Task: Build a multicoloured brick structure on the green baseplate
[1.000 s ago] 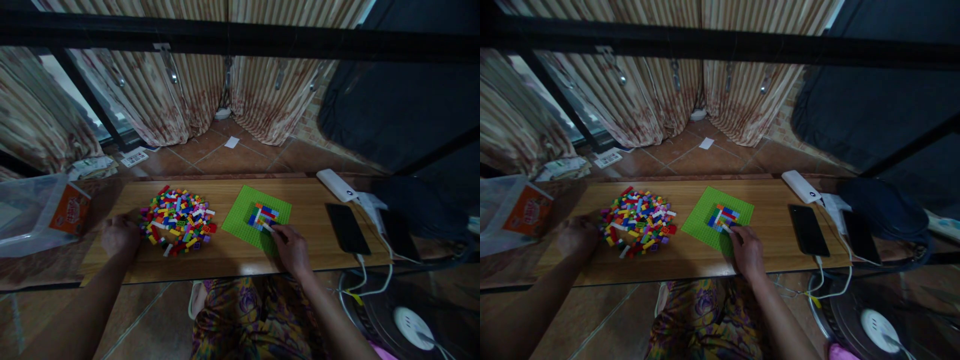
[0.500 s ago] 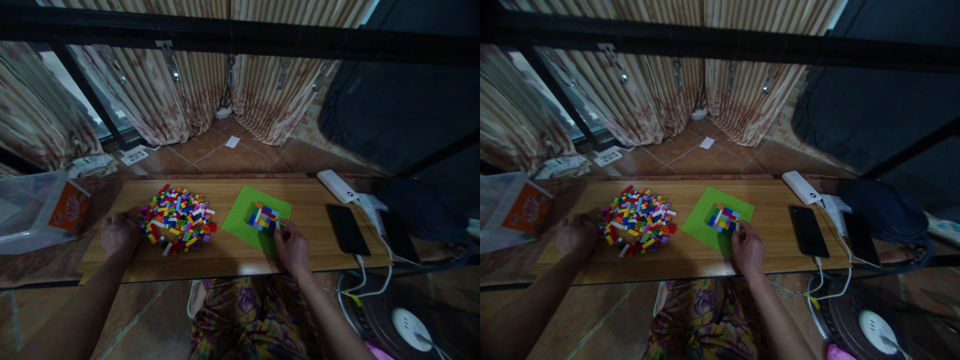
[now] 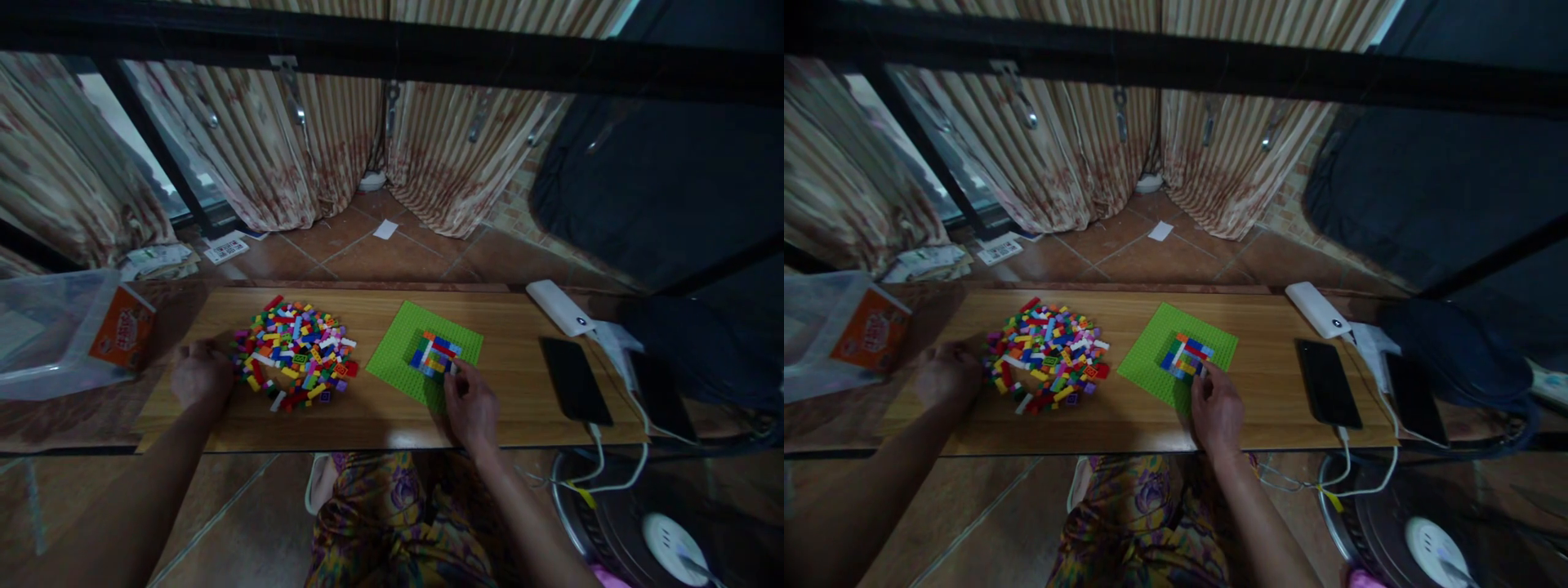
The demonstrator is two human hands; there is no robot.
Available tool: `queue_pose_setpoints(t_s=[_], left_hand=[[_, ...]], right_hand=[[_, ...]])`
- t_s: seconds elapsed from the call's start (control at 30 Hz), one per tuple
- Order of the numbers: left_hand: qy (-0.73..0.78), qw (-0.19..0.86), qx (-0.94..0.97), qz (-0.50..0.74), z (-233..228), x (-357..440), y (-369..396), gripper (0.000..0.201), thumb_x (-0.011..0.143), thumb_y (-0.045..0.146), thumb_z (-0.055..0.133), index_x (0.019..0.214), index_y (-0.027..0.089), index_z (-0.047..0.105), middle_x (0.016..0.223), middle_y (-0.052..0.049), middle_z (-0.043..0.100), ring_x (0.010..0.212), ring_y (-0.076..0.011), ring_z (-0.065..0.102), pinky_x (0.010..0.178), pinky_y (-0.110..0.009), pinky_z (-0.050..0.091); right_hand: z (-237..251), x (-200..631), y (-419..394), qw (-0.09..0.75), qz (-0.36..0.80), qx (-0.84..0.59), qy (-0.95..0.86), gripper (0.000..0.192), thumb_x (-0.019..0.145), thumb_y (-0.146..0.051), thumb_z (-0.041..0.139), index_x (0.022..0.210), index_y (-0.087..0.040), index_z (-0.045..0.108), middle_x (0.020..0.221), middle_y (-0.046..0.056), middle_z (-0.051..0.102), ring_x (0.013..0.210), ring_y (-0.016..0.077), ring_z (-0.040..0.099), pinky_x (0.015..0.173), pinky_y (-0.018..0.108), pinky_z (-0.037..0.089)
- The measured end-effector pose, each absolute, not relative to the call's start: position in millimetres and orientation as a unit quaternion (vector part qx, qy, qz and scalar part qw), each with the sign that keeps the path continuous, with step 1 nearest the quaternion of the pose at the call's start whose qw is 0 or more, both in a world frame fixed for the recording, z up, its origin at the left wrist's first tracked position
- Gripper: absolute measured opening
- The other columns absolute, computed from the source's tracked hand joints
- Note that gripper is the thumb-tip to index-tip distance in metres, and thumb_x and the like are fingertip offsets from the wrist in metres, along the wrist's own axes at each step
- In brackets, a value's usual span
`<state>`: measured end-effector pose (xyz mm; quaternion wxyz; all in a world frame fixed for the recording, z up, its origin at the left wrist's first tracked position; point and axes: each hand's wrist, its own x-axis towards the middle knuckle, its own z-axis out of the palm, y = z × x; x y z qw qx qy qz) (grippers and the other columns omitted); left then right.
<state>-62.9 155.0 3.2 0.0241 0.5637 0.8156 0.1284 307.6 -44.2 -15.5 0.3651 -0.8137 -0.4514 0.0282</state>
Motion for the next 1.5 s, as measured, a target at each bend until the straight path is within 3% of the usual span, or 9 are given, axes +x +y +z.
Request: queue_pose_setpoints(t_s=[0.3,0.63,0.73,0.87,0.97,1.03,1.13,1.27,1.5], left_hand=[[0.806,0.019,0.572,0.149,-6,-69,158,0.037,0.090,0.028,0.038,0.114,0.013,0.062,0.118,-0.017,0.055,0.099,-0.0277,0.059,0.083,-0.040,0.047],[0.808,0.029,0.564,0.169,-1,-67,158,0.036,0.087,0.024,0.043,0.113,0.011,0.064,0.118,-0.019,0.059,0.106,-0.0297,0.058,0.089,-0.042,0.047],[0.810,0.031,0.532,0.246,-5,-80,159,0.037,0.086,0.020,0.042,0.114,0.011,0.064,0.111,-0.014,0.064,0.103,-0.0247,0.060,0.089,-0.036,0.048],[0.805,0.011,0.442,0.395,-5,-98,153,0.035,0.080,0.013,0.042,0.106,0.012,0.066,0.091,-0.006,0.068,0.085,-0.0179,0.062,0.078,-0.029,0.049],[0.721,-0.020,0.451,0.526,6,-76,131,0.025,0.072,0.013,0.053,0.092,0.015,0.067,0.080,0.000,0.066,0.076,-0.0147,0.059,0.077,-0.030,0.049],[0.634,0.038,0.516,0.575,14,-34,103,0.021,0.077,0.021,0.056,0.094,0.015,0.066,0.081,-0.001,0.065,0.074,-0.0146,0.059,0.073,-0.030,0.049],[0.528,0.196,0.649,0.511,18,51,48,0.022,0.084,0.029,0.054,0.100,0.017,0.065,0.092,-0.004,0.066,0.080,-0.0159,0.061,0.074,-0.031,0.051],[0.403,0.310,0.762,0.400,6,147,-2,0.027,0.085,0.021,0.054,0.112,0.020,0.059,0.102,-0.005,0.063,0.090,-0.0157,0.061,0.080,-0.030,0.052],[0.407,0.324,0.792,0.319,-10,208,-5,0.048,0.081,0.012,0.059,0.127,0.023,0.049,0.110,-0.005,0.062,0.097,-0.0171,0.059,0.091,-0.036,0.049]], right_hand=[[-8,312,-48,0.365,0.092,-0.808,-0.454,0.055,0.080,-0.055,0.056,0.118,-0.014,0.060,0.069,0.002,0.064,0.061,0.0182,0.059,0.060,0.029,0.043],[-5,345,-53,0.377,0.215,-0.765,-0.476,0.057,0.073,-0.045,0.067,0.122,-0.018,0.057,0.077,0.000,0.063,0.066,0.0164,0.059,0.064,0.031,0.047],[-7,353,-53,0.384,0.246,-0.744,-0.488,0.055,0.073,-0.040,0.067,0.123,-0.019,0.056,0.077,-0.001,0.063,0.067,0.0159,0.059,0.065,0.030,0.047],[-10,364,-54,0.424,0.293,-0.703,-0.490,0.048,0.075,-0.033,0.064,0.121,-0.020,0.056,0.080,-0.001,0.063,0.074,0.0156,0.060,0.070,0.030,0.048],[-10,370,-54,0.436,0.323,-0.679,-0.495,0.043,0.077,-0.030,0.062,0.119,-0.020,0.057,0.079,-0.001,0.062,0.073,0.0147,0.059,0.071,0.029,0.047],[-10,371,-53,0.440,0.329,-0.674,-0.494,0.041,0.079,-0.030,0.060,0.118,-0.019,0.058,0.076,-0.002,0.062,0.072,0.0143,0.058,0.070,0.029,0.046],[-8,370,-50,0.455,0.320,-0.669,-0.493,0.038,0.081,-0.031,0.060,0.117,-0.019,0.059,0.078,0.000,0.064,0.073,0.0149,0.060,0.070,0.029,0.047],[-9,368,-45,0.474,0.306,-0.654,-0.504,0.035,0.085,-0.036,0.057,0.115,-0.020,0.062,0.084,0.002,0.069,0.076,0.0163,0.063,0.071,0.029,0.048],[-17,363,-36,0.504,0.303,-0.648,-0.484,0.024,0.083,-0.039,0.061,0.099,-0.026,0.073,0.101,0.002,0.074,0.092,0.0206,0.068,0.088,0.036,0.050]])
